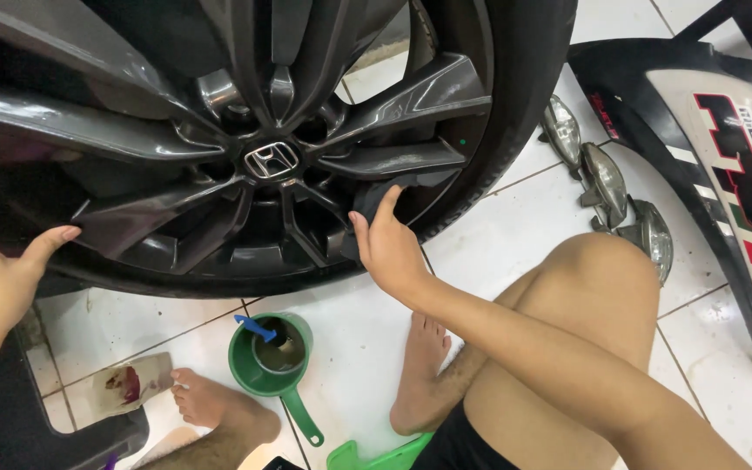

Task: The person cleans a car wheel using a black cloth. They wipe the spokes and the center hub of the wheel, moving around the rim to clean different sections.

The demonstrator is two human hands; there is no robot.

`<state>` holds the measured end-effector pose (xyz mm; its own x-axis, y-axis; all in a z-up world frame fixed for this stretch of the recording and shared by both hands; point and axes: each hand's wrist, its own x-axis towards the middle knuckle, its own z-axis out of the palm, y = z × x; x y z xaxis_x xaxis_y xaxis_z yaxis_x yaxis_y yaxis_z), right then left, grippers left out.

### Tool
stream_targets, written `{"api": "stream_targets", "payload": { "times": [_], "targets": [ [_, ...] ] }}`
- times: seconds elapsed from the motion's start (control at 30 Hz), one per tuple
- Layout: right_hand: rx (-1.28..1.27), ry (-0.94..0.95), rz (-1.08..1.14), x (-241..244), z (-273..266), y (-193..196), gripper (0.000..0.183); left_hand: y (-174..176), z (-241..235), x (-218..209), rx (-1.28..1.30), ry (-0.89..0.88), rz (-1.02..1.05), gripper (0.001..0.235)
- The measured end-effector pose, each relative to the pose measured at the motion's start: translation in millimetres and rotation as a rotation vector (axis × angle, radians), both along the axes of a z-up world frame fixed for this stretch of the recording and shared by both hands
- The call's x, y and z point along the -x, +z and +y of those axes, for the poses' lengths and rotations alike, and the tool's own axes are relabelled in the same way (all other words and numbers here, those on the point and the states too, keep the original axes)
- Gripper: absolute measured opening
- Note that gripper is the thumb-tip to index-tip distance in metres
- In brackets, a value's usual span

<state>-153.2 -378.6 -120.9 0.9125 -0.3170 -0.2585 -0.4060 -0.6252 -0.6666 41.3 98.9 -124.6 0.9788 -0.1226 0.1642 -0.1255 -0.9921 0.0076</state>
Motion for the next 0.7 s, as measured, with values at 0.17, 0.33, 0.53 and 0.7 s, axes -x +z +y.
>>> {"api": "stream_targets", "payload": {
  "times": [0.17, 0.33, 0.53, 0.7],
  "targets": [
    [0.162, 0.202, -0.133, 1.0, 1.5, -28.9, 0.079, -0.4, -1.0, 0.5, -0.034, 0.015, 0.012, 0.09],
    [0.216, 0.258, -0.129, 2.0, -4.4, -33.0, 0.077, -5.2, 1.9, -1.6, 0.189, -0.093, 0.021, 0.074],
    [0.193, 0.286, -0.177, -0.7, -4.8, -13.9, 0.07, 32.8, -45.4, 11.1, 0.55, -0.346, 0.019, 0.061],
    [0.263, 0.307, -0.252, -16.8, 7.9, 5.4, 0.069, 36.1, -27.9, 11.7, 0.112, -0.169, -0.086, 0.081]
  ]
}}
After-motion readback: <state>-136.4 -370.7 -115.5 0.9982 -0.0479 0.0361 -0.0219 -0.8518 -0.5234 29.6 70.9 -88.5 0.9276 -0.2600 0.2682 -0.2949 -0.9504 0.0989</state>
